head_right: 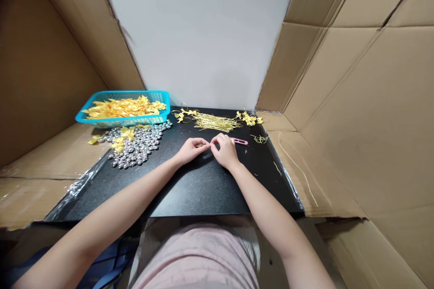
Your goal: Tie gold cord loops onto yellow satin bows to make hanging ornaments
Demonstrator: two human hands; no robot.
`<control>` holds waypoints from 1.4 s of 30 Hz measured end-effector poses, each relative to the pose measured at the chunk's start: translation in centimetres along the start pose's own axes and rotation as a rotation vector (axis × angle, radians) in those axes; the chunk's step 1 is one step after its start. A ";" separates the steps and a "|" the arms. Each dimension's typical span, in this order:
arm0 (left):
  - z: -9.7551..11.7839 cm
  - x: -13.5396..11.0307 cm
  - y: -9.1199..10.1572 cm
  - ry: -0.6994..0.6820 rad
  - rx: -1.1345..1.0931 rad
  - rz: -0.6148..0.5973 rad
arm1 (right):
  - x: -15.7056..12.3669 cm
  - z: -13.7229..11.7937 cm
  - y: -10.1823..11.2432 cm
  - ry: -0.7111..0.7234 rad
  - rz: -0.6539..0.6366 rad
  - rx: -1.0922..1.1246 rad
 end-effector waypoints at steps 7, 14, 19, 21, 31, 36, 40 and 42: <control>-0.2 0.2 0.2 -0.026 -0.005 0.021 | 0.3 1.2 -0.4 -0.043 -0.049 0.163; -0.1 0.2 0.4 -0.042 -0.037 0.023 | 0.1 0.9 -0.9 -0.064 -0.049 0.258; -0.3 0.3 0.4 -0.026 -0.055 0.032 | 0.1 0.9 -0.9 -0.082 -0.031 0.289; -0.4 0.3 0.5 -0.017 -0.063 0.035 | 0.1 0.9 -0.9 -0.087 -0.020 0.297; -0.8 0.2 0.7 0.022 -0.074 0.065 | 0.0 1.0 -0.9 -0.099 0.046 0.291; -0.9 0.2 0.7 0.043 -0.092 0.097 | 0.1 0.5 -0.5 -0.071 0.060 0.263; -1.0 0.2 0.7 0.057 -0.108 0.110 | 0.0 0.3 -0.4 -0.055 0.064 0.249; -1.0 0.2 0.7 0.061 -0.116 0.117 | 0.0 0.2 -0.4 -0.053 0.067 0.245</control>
Point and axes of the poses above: each hand's wrist, its own x-axis towards the middle knuckle, its own y-axis out of the back of the hand, z = x × y, the point moved 4 cm from there along x, towards the middle knuckle, and after that the axes turned 4 degrees about -x, right-handed, at the moved point
